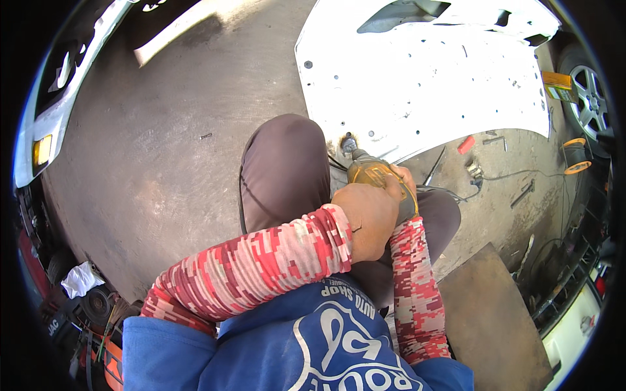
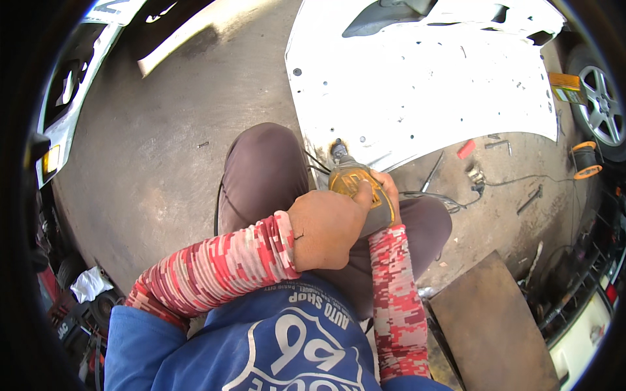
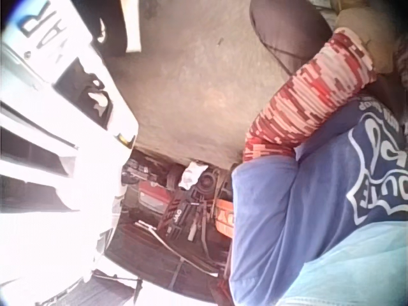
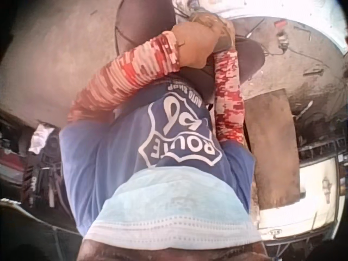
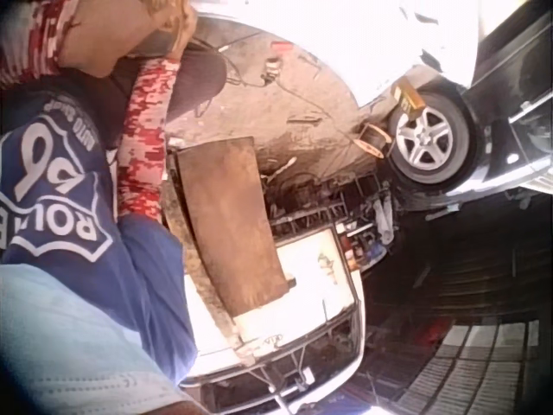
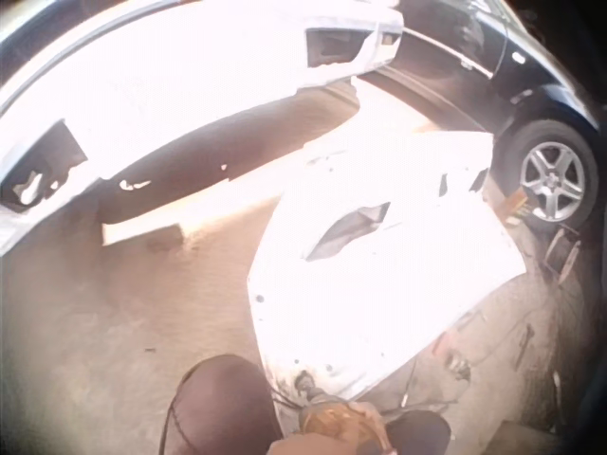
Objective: The person uses a corded drill to make holes in a white car bumper lying on the floor. They reposition the bumper and continue drilling at different spots while sitting on the floor.
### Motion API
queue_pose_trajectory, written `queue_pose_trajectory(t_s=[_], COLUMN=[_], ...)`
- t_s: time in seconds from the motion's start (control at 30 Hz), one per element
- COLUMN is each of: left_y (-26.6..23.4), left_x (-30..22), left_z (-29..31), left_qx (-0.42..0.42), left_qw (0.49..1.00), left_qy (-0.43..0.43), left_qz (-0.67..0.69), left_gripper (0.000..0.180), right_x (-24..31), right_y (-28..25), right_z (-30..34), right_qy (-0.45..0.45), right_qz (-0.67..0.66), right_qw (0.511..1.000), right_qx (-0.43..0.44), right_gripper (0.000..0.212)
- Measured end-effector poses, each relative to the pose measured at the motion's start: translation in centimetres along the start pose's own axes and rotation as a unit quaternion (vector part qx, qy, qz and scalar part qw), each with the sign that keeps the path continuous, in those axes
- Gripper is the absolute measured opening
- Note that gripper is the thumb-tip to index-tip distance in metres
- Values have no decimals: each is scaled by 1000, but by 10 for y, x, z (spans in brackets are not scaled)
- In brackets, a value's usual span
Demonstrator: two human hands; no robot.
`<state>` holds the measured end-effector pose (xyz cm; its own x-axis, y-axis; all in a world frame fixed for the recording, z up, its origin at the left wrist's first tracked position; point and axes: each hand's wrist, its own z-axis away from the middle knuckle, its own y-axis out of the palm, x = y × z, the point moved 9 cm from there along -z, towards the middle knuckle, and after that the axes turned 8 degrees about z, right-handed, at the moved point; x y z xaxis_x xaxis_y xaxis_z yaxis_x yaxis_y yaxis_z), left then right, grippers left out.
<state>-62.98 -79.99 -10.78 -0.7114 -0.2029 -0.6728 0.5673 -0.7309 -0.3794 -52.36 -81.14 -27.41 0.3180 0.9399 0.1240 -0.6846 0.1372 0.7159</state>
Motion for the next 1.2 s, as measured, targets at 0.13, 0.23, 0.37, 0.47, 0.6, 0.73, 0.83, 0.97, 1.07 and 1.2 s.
queue_pose_trajectory(t_s=[0.13,0.23,0.37,0.47,0.6,0.73,0.83,0.97,1.07,1.2], left_y=[2,-2,-32,-40,-43,-48,-55,-62,-71,-81], left_x=[-7,-12,-4,14,19,6,-5,-6,0,0], left_z=[0,0,-5,-1,13,8,-6,-28,-29,-29], left_qx=[18,14,-33,-40,-85,-97,-105,-87,-88,-82], left_qw=[999,997,991,988,985,981,980,984,986,989], left_qy=[-15,-38,-36,-71,-98,-112,-114,-115,-109,-99], left_qz=[-31,-63,-128,-128,-114,-122,-127,-105,-88,-69], left_gripper=[91,87,88,85,86,80,73,68,63,62], right_x=[-13,-18,-11,-14,-17,-7,7,23,24,30], right_y=[-1,3,17,30,43,36,32,24,22,26], right_z=[0,0,-10,-22,-24,-22,-23,-28,-34,-36], right_qy=[-42,-49,-31,7,18,38,51,61,91,65], right_qz=[-41,-55,-31,-16,15,22,17,26,29,40], right_qw=[998,997,999,1000,1000,998,997,997,994,994], right_qx=[29,16,-11,-24,-15,-53,-50,-44,-53,-73], right_gripper=[59,60,56,52,52,51,61,60,59,57])
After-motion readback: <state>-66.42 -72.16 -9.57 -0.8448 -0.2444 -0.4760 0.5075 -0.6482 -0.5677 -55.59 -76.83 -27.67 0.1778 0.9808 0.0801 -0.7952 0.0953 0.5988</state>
